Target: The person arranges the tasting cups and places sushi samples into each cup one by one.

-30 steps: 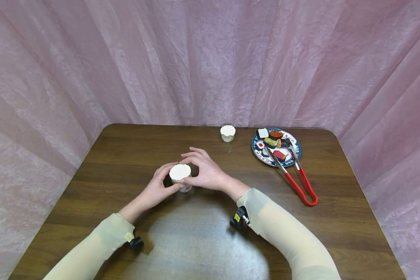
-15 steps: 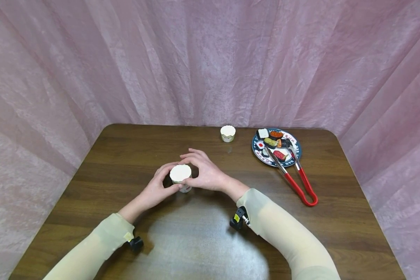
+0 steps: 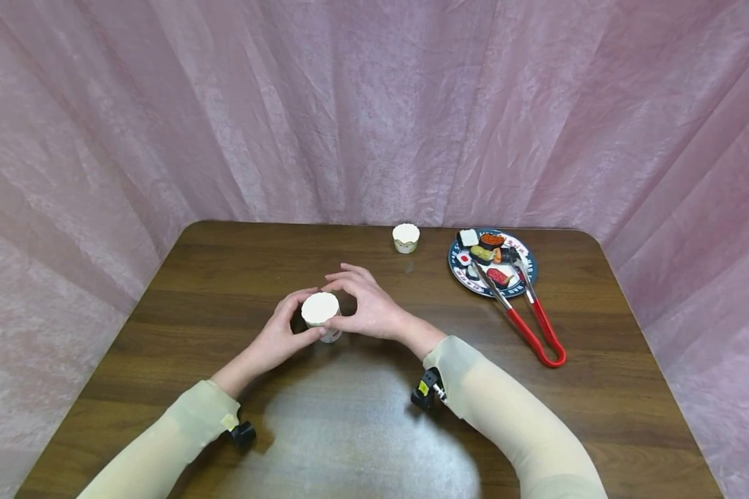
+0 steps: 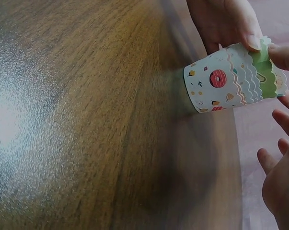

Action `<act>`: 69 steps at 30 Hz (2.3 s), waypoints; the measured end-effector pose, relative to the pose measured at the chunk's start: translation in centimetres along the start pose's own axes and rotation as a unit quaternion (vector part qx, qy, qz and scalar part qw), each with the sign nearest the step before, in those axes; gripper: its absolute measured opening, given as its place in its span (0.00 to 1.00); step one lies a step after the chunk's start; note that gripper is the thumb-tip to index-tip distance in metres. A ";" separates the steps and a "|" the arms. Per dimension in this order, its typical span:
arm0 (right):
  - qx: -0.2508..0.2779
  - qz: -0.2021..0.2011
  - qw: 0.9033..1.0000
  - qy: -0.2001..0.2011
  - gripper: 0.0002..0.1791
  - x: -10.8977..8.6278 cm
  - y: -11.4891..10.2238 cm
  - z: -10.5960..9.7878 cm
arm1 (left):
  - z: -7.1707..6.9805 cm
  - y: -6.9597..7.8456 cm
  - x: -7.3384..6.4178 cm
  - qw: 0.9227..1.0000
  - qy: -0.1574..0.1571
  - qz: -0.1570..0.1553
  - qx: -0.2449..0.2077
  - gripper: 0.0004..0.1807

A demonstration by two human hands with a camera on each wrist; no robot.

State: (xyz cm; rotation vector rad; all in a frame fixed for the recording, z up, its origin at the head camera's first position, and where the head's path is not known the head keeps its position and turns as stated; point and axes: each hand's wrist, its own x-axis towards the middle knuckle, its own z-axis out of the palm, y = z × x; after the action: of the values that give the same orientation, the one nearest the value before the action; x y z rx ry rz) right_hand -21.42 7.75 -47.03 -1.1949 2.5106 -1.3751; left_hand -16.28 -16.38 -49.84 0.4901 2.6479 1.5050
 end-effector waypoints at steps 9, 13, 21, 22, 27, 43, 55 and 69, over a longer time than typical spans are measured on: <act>0.000 -0.005 1.000 0.013 0.27 -0.1 0.0 0.1 | 0.1 0.0 0.0 1.000 0.002 0.000 0.002 0.36; 0.006 -0.015 1.000 0.019 0.27 0.0 0.0 0.1 | 0.1 0.0 0.1 1.000 0.004 -0.002 0.005 0.36; 0.032 -0.002 0.999 0.028 0.27 0.2 -0.2 -0.1 | 0.1 -0.1 0.1 1.000 0.005 0.003 0.015 0.38; 0.034 0.001 0.999 0.027 0.27 0.2 -0.2 -0.1 | 0.1 -0.1 0.1 1.000 0.005 0.006 0.017 0.38; 0.034 0.004 0.999 0.022 0.29 0.1 -0.1 -0.1 | 0.1 -0.1 0.1 1.000 0.006 0.014 0.021 0.38; 0.043 0.019 0.999 0.020 0.28 0.3 -0.4 -0.1 | 0.1 0.0 0.0 1.000 0.005 0.003 0.021 0.39; 0.094 0.016 0.992 0.087 0.26 0.6 -0.9 -2.4 | 0.2 -0.1 0.0 1.000 0.011 0.007 0.013 0.39; -0.031 0.148 0.974 0.169 0.27 -1.7 2.9 -4.9 | 0.1 -0.5 -0.3 1.000 -0.004 0.018 0.007 0.39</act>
State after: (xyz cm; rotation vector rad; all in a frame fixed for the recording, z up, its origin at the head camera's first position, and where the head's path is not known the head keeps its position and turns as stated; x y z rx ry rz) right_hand -23.78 13.17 -46.73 -0.5938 2.8246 -1.5340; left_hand -16.13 -16.64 -50.30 0.5467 2.6591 1.4932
